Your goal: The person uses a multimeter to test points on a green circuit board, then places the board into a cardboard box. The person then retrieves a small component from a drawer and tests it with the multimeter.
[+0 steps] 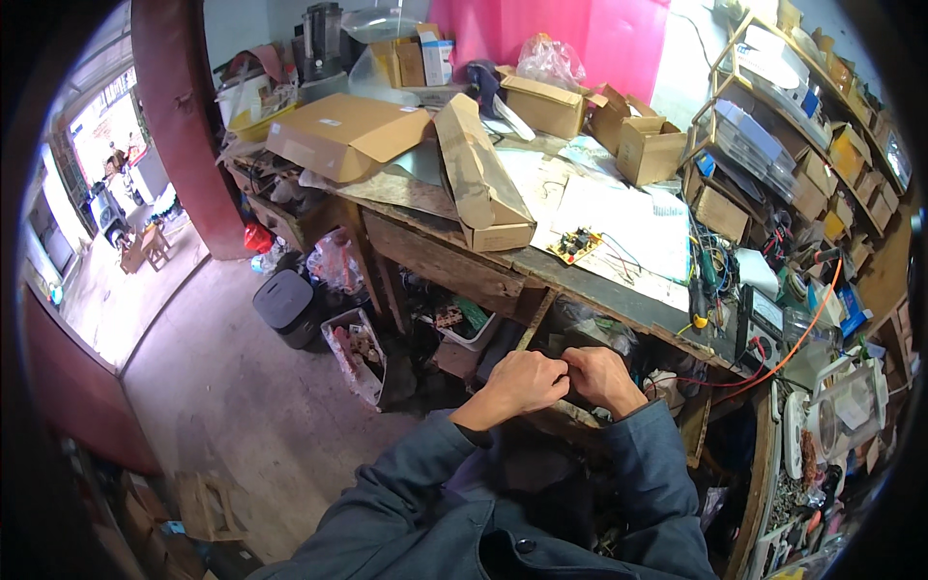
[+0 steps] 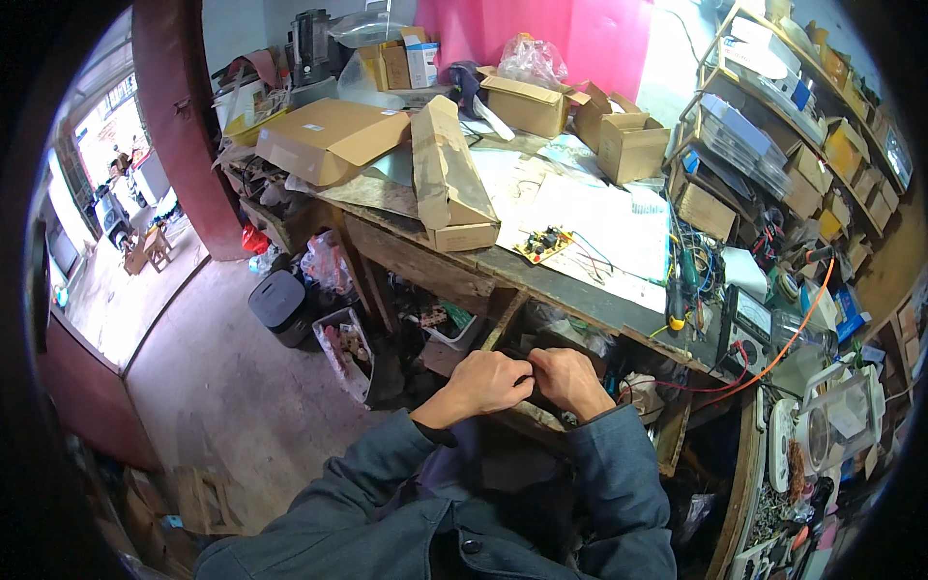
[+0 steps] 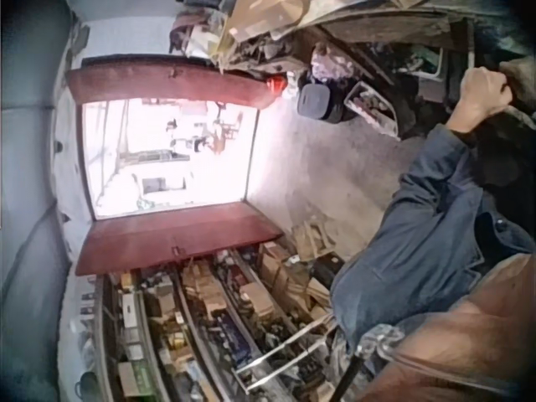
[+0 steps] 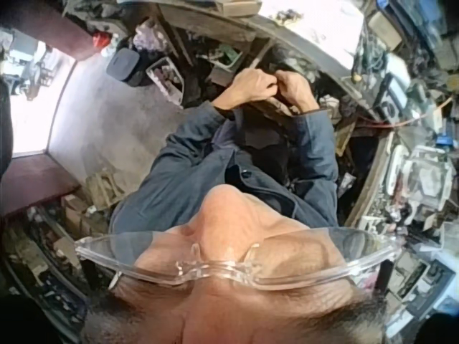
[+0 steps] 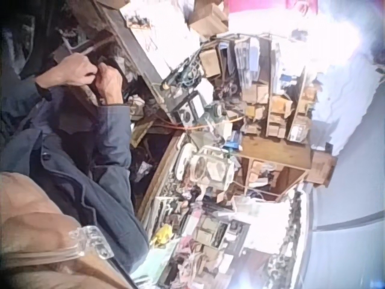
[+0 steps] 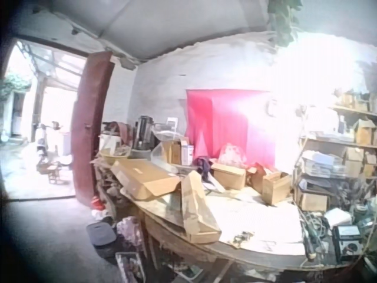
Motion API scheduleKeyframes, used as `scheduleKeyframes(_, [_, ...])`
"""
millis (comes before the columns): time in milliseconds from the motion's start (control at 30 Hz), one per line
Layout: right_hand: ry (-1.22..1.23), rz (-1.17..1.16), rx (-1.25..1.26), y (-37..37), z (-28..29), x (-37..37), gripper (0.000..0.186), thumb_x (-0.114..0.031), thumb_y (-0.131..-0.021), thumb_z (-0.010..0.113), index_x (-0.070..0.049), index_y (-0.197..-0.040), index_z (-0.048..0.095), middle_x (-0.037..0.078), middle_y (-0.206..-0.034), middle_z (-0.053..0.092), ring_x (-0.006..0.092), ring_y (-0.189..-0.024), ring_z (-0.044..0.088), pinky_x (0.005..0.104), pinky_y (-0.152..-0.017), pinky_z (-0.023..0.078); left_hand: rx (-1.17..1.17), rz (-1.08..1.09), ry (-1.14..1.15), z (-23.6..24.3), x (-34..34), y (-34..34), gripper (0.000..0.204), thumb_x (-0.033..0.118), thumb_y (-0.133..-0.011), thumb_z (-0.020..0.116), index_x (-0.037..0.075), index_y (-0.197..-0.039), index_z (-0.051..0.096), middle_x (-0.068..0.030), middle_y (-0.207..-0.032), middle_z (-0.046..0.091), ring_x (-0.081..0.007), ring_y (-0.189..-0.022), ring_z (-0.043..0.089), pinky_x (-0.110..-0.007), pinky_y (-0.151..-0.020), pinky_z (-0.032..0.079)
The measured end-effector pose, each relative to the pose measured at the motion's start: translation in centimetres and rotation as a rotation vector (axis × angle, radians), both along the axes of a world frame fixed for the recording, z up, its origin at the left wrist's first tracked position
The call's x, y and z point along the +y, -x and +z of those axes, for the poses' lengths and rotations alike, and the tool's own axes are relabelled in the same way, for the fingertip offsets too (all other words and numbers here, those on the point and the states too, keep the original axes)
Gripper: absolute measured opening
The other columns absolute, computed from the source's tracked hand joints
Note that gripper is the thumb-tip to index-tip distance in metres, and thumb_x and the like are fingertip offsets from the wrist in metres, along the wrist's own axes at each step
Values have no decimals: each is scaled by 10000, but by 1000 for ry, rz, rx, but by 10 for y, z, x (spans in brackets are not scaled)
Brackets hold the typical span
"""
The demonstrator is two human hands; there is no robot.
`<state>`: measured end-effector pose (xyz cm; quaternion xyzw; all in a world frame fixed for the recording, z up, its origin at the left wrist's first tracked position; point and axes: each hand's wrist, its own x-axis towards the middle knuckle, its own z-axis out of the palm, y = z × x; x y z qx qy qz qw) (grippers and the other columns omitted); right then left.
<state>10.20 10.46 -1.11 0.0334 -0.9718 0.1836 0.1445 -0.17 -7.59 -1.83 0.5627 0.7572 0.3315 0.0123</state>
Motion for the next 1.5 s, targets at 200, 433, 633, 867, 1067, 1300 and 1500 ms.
scheduleKeyframes(200, [6,-23,-29,-1,2,-4,66,-97,-851,656,-54,-902,651,201,-801,679,453,-797,673,518,-656,532,-17,0,26,-1,0,1,292,349,-918,630,91,-885,762,-223,-736,704,-443,-687,692,-554,-665,558])
scheduleKeyframes(433, [24,-22,0,-1,3,-8,53,-86,-854,653,-49,-891,653,213,-805,678,457,-799,672,519,-657,530,-44,3,18,0,-2,0,291,359,-911,633,111,-920,784,-221,-755,710,-447,-711,695,-552,-680,554])
scheduleKeyframes(633, [-11,-35,-26,-2,0,-8,54,-87,-852,655,-44,-884,645,221,-804,681,463,-803,675,529,-654,528,-54,-3,23,-2,-2,0,291,358,-905,633,115,-933,791,-213,-757,714,-439,-715,699,-545,-680,555])
scheduleKeyframes(867, [0,-35,-8,-4,-3,-8,59,-86,-837,654,-42,-869,632,227,-798,673,467,-803,671,535,-651,525,-17,4,14,-1,-2,0,295,360,-912,634,100,-886,771,-217,-752,712,-439,-714,704,-544,-673,559])
scheduleKeyframes(1067, [-1,-39,-10,-2,-1,-9,58,-83,-836,651,-42,-877,641,234,-793,667,473,-813,670,532,-660,530,40,51,-15,-5,-1,-2,326,365,-933,630,74,-861,758,-216,-764,723,-431,-714,715,-549,-670,571])
scheduleKeyframes(1300, [31,-71,-70,-7,2,-13,159,-90,-841,657,-57,-997,662,243,-830,692,480,-836,678,555,-682,530,31,53,-7,-1,-4,-6,337,365,-944,630,65,-855,755,-216,-770,726,-432,-717,719,-547,-672,578])
scheduleKeyframes(1500, [-28,-48,-121,-8,-4,0,179,-134,-836,700,-56,-986,643,230,-823,691,475,-830,674,562,-691,526,48,86,26,2,-3,-6,322,377,-944,639,97,-839,757,-208,-753,721,-422,-717,720,-540,-660,573])
